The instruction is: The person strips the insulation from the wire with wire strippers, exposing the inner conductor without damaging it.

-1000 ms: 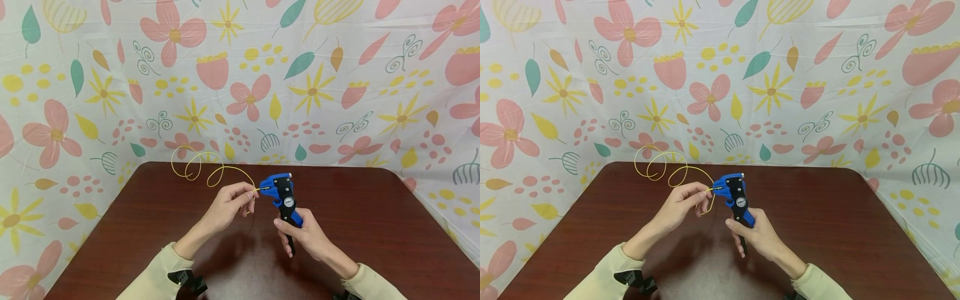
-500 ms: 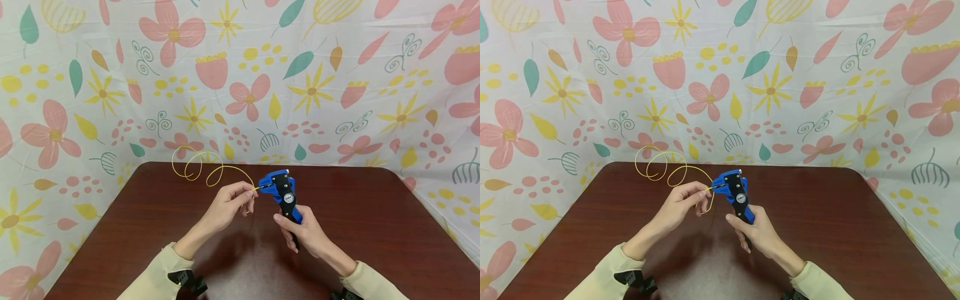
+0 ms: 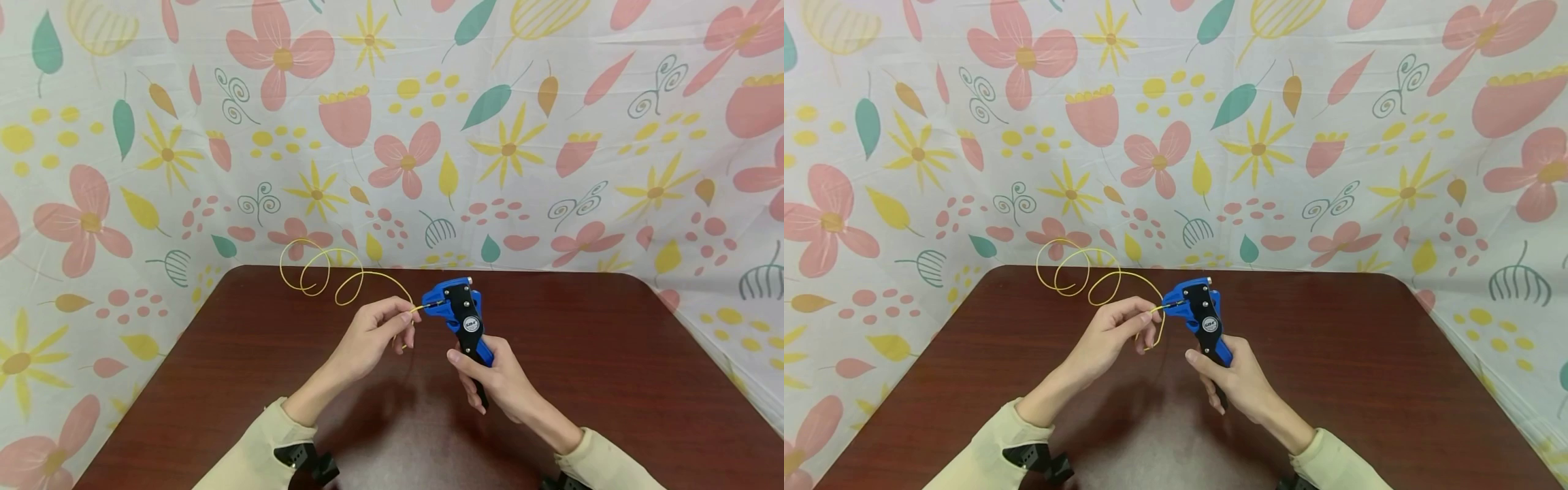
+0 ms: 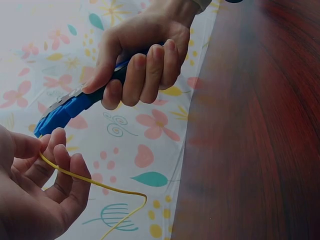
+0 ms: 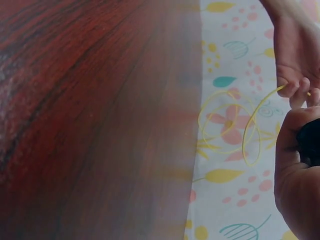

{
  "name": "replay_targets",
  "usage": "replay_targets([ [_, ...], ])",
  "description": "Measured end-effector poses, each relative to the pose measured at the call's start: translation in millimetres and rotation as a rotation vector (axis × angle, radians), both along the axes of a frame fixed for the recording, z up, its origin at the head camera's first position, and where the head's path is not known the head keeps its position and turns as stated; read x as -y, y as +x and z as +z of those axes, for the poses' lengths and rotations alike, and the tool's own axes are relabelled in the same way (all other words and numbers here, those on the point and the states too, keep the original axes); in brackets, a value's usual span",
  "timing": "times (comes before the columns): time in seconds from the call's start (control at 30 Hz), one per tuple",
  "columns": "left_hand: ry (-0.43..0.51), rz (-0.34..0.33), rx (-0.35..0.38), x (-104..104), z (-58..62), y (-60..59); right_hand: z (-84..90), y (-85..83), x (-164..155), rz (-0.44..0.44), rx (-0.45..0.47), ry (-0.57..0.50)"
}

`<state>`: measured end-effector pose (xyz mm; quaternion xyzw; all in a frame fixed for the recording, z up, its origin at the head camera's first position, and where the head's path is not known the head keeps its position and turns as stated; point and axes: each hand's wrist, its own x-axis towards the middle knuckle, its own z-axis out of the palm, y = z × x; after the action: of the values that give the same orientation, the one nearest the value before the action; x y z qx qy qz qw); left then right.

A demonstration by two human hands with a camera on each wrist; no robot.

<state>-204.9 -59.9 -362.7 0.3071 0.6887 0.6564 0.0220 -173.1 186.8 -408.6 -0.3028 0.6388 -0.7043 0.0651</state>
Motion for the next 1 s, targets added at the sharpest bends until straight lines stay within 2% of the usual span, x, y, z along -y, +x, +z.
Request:
replay_targets([
  [0.57, -0.010, 0.001, -0.016, 0.9, 0.0, 1.2, 0.6, 2.0, 1.7, 0.009, 0.005, -0.013],
  [1.0, 0.018, -0.013, -0.013, -1.0, 0.9, 0.4, 1.8, 1.8, 2.1, 0.018, 0.062, -0.027],
])
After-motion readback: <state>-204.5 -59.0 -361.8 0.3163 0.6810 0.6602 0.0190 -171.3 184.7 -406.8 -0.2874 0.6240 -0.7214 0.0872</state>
